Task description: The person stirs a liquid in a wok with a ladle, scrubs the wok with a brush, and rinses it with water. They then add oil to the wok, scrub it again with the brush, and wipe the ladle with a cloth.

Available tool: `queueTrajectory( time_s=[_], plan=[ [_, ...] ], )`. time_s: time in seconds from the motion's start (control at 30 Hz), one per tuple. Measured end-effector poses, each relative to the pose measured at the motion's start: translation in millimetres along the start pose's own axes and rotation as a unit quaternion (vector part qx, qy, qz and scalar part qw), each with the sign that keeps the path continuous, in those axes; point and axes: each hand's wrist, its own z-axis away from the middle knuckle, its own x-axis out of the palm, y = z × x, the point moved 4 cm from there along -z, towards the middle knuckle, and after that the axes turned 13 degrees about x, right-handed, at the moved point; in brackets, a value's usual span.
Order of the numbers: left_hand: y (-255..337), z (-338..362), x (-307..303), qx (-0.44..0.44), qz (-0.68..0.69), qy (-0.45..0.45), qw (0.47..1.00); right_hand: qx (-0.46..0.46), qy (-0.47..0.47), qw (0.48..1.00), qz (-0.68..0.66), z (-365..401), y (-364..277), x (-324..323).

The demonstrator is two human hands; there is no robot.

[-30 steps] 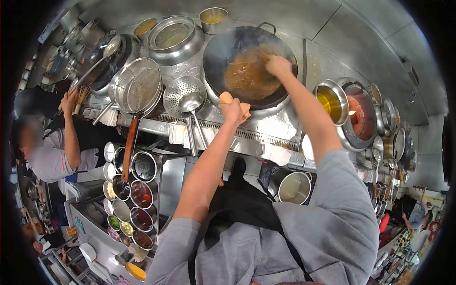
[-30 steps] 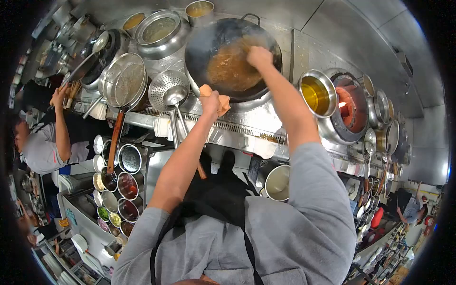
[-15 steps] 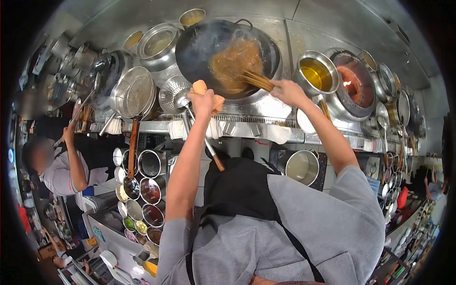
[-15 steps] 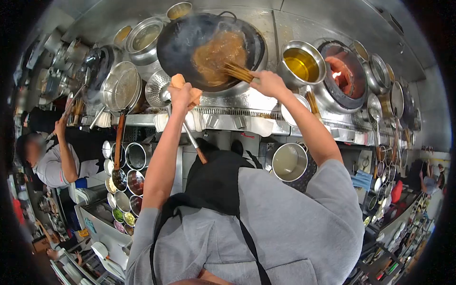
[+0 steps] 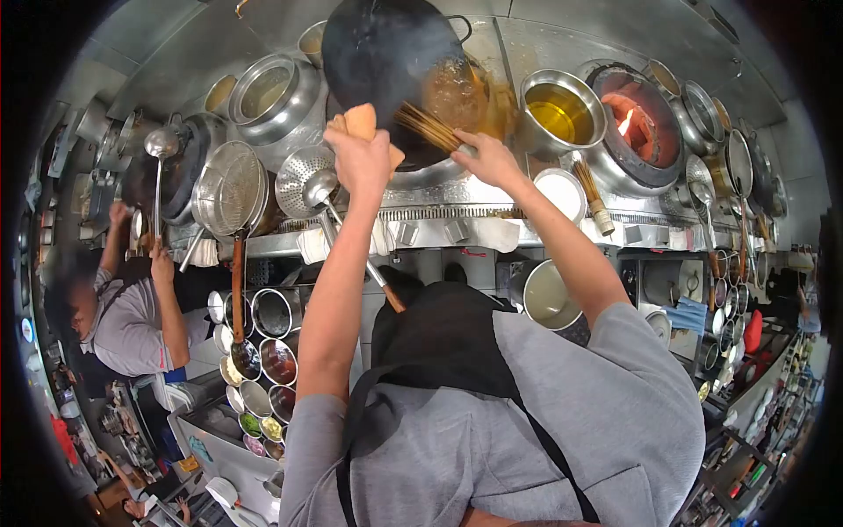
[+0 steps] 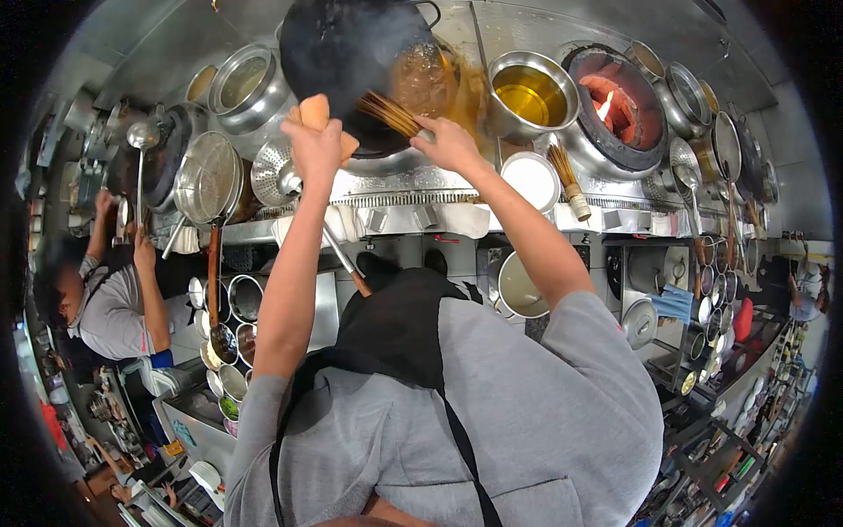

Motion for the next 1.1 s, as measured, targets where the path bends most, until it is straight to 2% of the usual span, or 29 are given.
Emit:
queueTrajectory(
  time_s=[0.1,0.13,0.23,0.27,0.37,0.4,0.43,0.5,0.53,0.57,0.63,0.7,0.73,0.83,0.87,0.9,0.97,1.03,1.1],
  plan=[
    [39,-6,-1,0.03,-0.018,-0.004,0.999,-0.028,0.018,0.999,-0.039,-17,9,-5],
    [49,-7,0,0.044,-0.02,-0.011,0.999,0.026,-0.034,0.996,-0.077,-11,-2,-19],
    [66,-2,7,0.111,-0.027,0.002,0.994,0.131,-0.102,0.974,-0.152,-12,-1,-26],
    [64,0,13,0.121,-0.043,0.008,0.992,0.128,-0.128,0.96,-0.215,-16,4,-23],
    [52,19,14,0.156,-0.042,0.023,0.987,0.046,-0.073,0.972,-0.219,-23,10,-6],
    [42,23,14,0.176,-0.033,0.048,0.983,0.067,-0.06,0.98,-0.178,-12,0,-7],
    [33,24,13,0.155,-0.016,0.047,0.987,0.082,-0.059,0.988,-0.116,-1,-13,-7],
    [15,23,9,0.114,0.017,0.051,0.992,-0.073,0.096,0.993,-0.003,2,4,26],
    [4,21,5,0.097,0.008,0.072,0.993,-0.017,0.016,1.0,0.002,-2,18,34],
    [-13,17,2,0.067,0.056,0.065,0.994,0.043,0.074,0.996,-0.004,-5,46,38],
    [-55,13,6,0.043,0.105,0.133,0.985,0.156,0.188,0.97,-0.013,-24,123,51],
    [-78,21,-6,-0.019,0.182,0.156,0.971,0.239,0.152,0.942,-0.18,-38,189,86],
    [-101,22,-6,-0.024,0.172,0.193,0.966,0.221,0.163,0.948,-0.161,-20,181,89],
    [-163,26,-3,-0.127,0.276,0.251,0.919,0.147,0.225,0.954,-0.131,33,180,108],
    [-164,25,-4,-0.147,0.295,0.262,0.907,0.194,0.191,0.957,-0.1,51,171,109],
    [-160,24,-8,-0.13,0.263,0.267,0.918,0.241,0.159,0.955,-0.07,67,159,104],
    [-142,19,-7,-0.096,0.202,0.274,0.935,0.25,0.125,0.959,-0.037,81,150,103],
    [-97,14,-12,-0.103,0.154,0.265,0.946,0.26,0.101,0.96,0.001,90,148,100],
    [-76,4,-6,-0.133,0.094,0.251,0.954,0.264,0.09,0.96,0.035,89,144,97]
  ],
)
